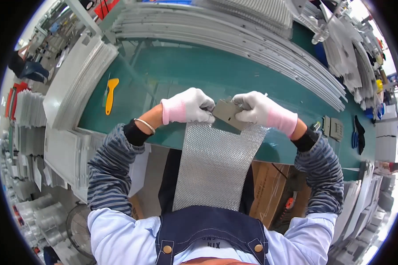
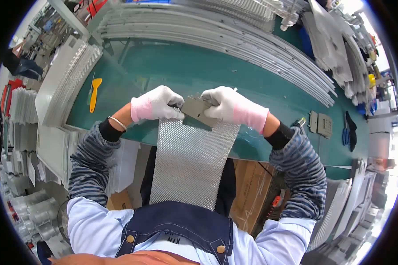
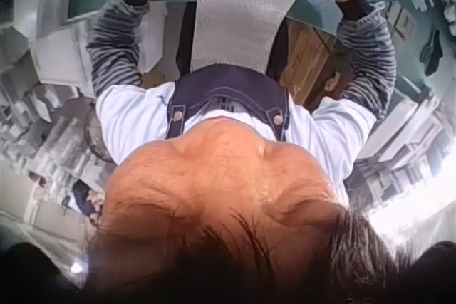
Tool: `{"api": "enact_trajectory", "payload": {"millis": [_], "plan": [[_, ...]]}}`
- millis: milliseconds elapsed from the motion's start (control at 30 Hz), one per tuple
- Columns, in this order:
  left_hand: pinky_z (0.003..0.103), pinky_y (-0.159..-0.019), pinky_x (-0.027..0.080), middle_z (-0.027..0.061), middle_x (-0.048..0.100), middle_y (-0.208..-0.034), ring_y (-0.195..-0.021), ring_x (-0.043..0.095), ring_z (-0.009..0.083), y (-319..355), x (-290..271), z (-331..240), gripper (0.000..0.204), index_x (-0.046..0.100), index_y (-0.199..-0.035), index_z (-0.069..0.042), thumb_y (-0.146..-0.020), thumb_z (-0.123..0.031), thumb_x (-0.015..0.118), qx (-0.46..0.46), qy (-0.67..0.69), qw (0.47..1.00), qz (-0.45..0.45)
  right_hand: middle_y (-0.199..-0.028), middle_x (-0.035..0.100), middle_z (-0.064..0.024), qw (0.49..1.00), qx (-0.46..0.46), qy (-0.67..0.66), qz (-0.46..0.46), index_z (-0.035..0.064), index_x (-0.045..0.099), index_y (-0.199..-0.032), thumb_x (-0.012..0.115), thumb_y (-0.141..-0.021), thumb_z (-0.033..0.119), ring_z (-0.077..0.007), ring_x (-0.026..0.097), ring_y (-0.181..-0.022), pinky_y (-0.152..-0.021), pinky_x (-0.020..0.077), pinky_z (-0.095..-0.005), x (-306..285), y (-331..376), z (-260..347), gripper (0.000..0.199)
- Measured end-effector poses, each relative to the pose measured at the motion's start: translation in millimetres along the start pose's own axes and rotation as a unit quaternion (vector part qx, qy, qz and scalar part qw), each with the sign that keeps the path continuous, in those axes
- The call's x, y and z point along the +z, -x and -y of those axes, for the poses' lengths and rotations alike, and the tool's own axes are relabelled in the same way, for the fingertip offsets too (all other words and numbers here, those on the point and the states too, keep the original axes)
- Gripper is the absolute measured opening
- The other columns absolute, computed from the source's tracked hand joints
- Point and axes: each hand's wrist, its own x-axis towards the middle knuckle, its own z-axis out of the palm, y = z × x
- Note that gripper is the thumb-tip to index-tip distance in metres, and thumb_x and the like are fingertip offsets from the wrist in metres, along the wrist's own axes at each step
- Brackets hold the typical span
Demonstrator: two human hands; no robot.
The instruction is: Assembling multiple metal mesh air filters by attaching metal frames and locking clips using an electric screwdriver and hammer on a factory production line.
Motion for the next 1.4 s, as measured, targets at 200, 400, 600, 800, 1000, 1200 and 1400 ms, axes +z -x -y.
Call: {"api": "enact_trajectory", "payload": {"millis": [200, 400, 600, 800, 1000, 1200, 1400], "plan": [[0.026, -0.056, 0.047, 0.004, 0.065, -0.066, -0.057, 0.056, 0.0087, 5, -3, 10, 0.019, 0.071, -0.093, 0.002, -0.081, -0.013, 0.072, -0.017, 0.022, 1.0, 0.006, -0.074, 0.062, -0.0062, 0.999, -0.021, 0.029, -0.011, -0.0026, 0.062, -0.111, 0.06, -0.082, 0.005, -0.0127, 0.053, -0.066, -0.064, 0.0462, -0.0298, 5, 7, 8, 0.03], [0.028, -0.063, 0.052, 0.0093, 0.071, -0.077, -0.065, 0.064, 0.0139, 7, -5, 3, 0.024, 0.072, -0.101, 0.002, -0.082, -0.012, 0.07, 0.013, -0.004, 1.0, -0.012, -0.08, 0.067, -0.0124, 0.993, -0.03, 0.085, 0.075, -0.0028, 0.063, -0.11, 0.061, -0.079, 0.007, -0.0208, 0.061, -0.071, -0.069, 0.0496, -0.0327, 0, -4, 8, 0.033], [0.03, -0.069, 0.054, 0.014, 0.072, -0.081, -0.071, 0.069, 0.018, 9, 10, -9, 0.023, 0.071, -0.103, 0.002, -0.084, -0.01, 0.069, 0.047, -0.029, 0.997, -0.054, -0.079, 0.069, -0.0113, 0.986, -0.012, 0.106, 0.125, -0.0046, 0.067, -0.102, 0.068, -0.077, 0.011, -0.0193, 0.065, -0.07, -0.067, 0.0528, -0.0299, 0, -3, 16, 0.029], [0.03, -0.07, 0.054, 0.0147, 0.071, -0.08, -0.071, 0.069, 0.0206, 23, 7, -22, 0.022, 0.071, -0.103, 0.0, -0.084, -0.01, 0.068, 0.081, -0.066, 0.99, -0.1, -0.071, 0.067, -0.0078, 0.981, 0.088, 0.063, 0.161, -0.007, 0.07, -0.092, 0.076, -0.073, 0.016, -0.0142, 0.064, -0.063, -0.058, 0.053, -0.0276, 12, -19, 24, 0.03], [0.032, -0.073, 0.054, 0.0163, 0.071, -0.082, -0.076, 0.07, 0.025, 21, 12, -16, 0.02, 0.072, -0.098, 0.0, -0.083, -0.012, 0.066, 0.117, -0.044, 0.982, -0.142, -0.066, 0.065, -0.009, 0.987, 0.045, 0.002, 0.156, -0.0069, 0.069, -0.086, 0.077, -0.07, 0.018, -0.017, 0.063, -0.06, -0.056, 0.051, -0.0309, 26, -17, 12, 0.031], [0.031, -0.076, 0.053, 0.0122, 0.069, -0.107, -0.088, 0.068, 0.0173, 36, -9, 13, 0.059, 0.048, -0.133, 0.003, -0.088, -0.029, 0.068, 0.164, 0.182, 0.937, -0.25, -0.078, 0.068, -0.008, 0.988, -0.023, 0.043, 0.146, -0.0059, 0.066, -0.1, 0.077, -0.076, 0.023, -0.0157, 0.065, -0.066, -0.062, 0.0539, -0.0283, 10, -15, 30, 0.039], [0.021, -0.07, 0.047, 0.0005, 0.068, -0.088, -0.079, 0.059, 0.006, 56, 74, 39, 0.025, 0.069, -0.104, 0.002, -0.096, -0.021, 0.064, 0.066, 0.473, 0.807, -0.346, -0.098, 0.07, -0.0165, 0.995, -0.031, 0.096, 0.015, -0.005, 0.065, -0.112, 0.066, -0.084, 0.029, -0.0226, 0.066, -0.093, -0.083, 0.0519, -0.0342, -65, -40, 57, 0.044]]}}
